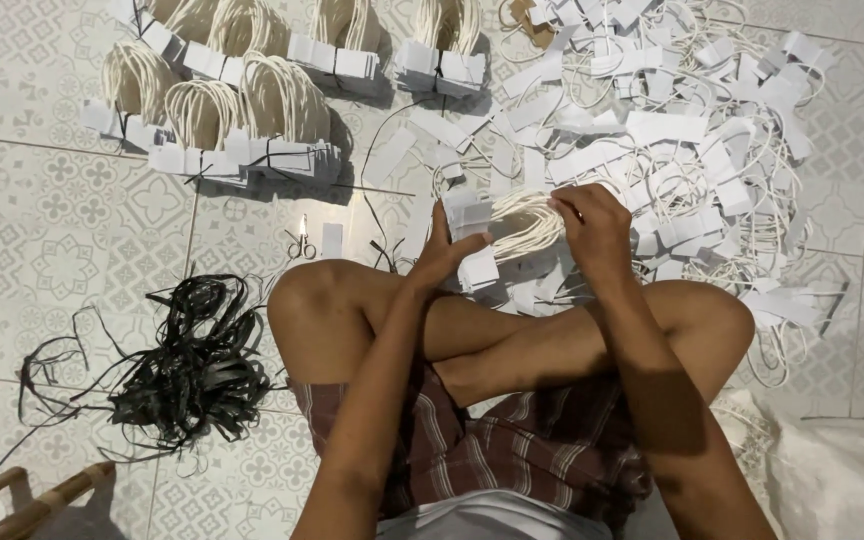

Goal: The person sits on the floor and repeatedly wraps white paper strips around bundles of white cables to secure them. They pick up loose paper strips from a pile, wrap them around the cable bundle, and place the finished bundles aside.

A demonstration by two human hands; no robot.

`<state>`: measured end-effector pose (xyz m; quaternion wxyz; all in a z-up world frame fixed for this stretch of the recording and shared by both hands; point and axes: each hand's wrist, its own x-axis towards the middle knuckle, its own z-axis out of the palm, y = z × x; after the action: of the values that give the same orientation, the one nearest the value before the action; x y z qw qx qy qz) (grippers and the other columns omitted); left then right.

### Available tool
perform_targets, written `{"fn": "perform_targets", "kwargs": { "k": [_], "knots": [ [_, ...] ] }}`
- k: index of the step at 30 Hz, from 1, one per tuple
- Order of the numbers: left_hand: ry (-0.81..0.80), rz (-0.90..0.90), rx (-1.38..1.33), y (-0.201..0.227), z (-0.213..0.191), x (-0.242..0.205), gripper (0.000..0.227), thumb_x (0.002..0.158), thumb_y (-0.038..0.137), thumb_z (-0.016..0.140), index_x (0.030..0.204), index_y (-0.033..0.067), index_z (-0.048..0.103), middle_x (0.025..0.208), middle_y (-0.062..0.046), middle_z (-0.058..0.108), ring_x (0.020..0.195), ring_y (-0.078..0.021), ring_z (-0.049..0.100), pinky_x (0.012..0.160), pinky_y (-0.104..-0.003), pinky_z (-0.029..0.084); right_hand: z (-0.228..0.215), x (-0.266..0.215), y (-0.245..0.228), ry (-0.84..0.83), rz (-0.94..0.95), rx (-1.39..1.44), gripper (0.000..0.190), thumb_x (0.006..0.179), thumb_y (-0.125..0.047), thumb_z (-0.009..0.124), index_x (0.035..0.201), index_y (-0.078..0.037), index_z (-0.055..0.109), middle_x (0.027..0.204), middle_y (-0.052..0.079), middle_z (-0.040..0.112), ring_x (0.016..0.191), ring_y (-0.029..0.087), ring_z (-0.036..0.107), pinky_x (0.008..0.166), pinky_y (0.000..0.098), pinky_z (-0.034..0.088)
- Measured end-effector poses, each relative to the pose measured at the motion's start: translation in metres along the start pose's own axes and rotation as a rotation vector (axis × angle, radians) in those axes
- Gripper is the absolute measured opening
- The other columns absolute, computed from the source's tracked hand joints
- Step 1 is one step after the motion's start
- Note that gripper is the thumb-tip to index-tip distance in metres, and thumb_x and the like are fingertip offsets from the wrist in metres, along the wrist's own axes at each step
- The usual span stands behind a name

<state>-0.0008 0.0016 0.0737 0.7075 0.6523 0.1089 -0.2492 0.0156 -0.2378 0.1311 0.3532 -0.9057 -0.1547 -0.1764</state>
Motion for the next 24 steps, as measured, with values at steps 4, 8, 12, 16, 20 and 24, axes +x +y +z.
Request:
{"fn": "perform_targets", "kwargs": {
  "k": [4,8,12,16,20,24],
  "knots": [
    [0.018,0.017,-0.044,0.014,0.004,-0.012,0.115,0.077,0.048,0.082,0.16,0.0116,0.011,0.156,-0.032,0.028,0.148,-0.0481,0.024,0.121,-0.06,0.02,0.012,-0.009,-0.006,0.078,-0.059,-0.065,0.012,0.098,-0.012,0.081,0.107,-0.005,0.077,0.096,0.011,0.068,0.09,0.031,0.071,0.077,0.0381,0.057],
    [0.018,0.045,-0.06,0.023,0.007,-0.016,0.111,0.083,0.048,0.077,0.159,0.0104,0.006,0.155,-0.033,0.029,0.147,-0.0494,0.026,0.119,-0.062,0.021,0.024,-0.014,-0.05,0.049,-0.268,-0.217,0.024,0.096,-0.034,0.078,0.112,-0.015,0.075,0.108,0.005,0.069,0.107,0.026,0.065,0.097,0.0433,0.04],
    [0.04,-0.008,-0.098,0.03,0.008,-0.019,0.113,0.082,0.053,0.077,0.16,0.0128,0.005,0.157,-0.03,0.029,0.148,-0.0436,0.027,0.121,-0.059,0.022,0.043,-0.021,-0.085,-0.159,-0.128,-0.074,0.059,0.088,-0.043,0.081,0.13,-0.005,0.065,0.115,0.015,0.073,0.107,0.029,0.067,0.109,0.0556,0.029],
    [0.043,-0.089,-0.091,0.042,0.006,-0.023,0.132,0.078,0.061,0.077,0.16,0.005,-0.009,0.161,-0.032,0.018,0.151,-0.0422,0.02,0.121,-0.058,0.018,0.051,-0.02,-0.085,-0.164,-0.087,-0.059,0.072,0.087,-0.039,0.083,0.144,-0.004,0.056,0.115,0.013,0.074,0.11,0.028,0.068,0.11,0.0587,0.028],
    [0.008,-0.002,-0.115,0.028,0.006,-0.021,0.123,0.086,0.059,0.071,0.159,0.0039,-0.011,0.162,-0.034,0.011,0.151,-0.047,0.015,0.122,-0.06,0.015,0.047,-0.023,-0.087,-0.19,-0.09,-0.106,0.079,0.091,-0.038,0.079,0.154,-0.006,0.044,0.106,0.013,0.075,0.106,0.027,0.07,0.109,0.0557,0.029],
    [-0.004,0.056,-0.143,0.017,0.003,-0.017,0.118,0.089,0.054,0.073,0.16,0.0074,-0.009,0.163,-0.028,0.016,0.15,-0.0422,0.02,0.122,-0.059,0.017,0.049,-0.022,-0.081,-0.198,-0.2,-0.206,0.075,0.093,-0.043,0.075,0.153,-0.009,0.046,0.102,0.009,0.075,0.11,0.021,0.069,0.109,0.054,0.03]
  ]
}}
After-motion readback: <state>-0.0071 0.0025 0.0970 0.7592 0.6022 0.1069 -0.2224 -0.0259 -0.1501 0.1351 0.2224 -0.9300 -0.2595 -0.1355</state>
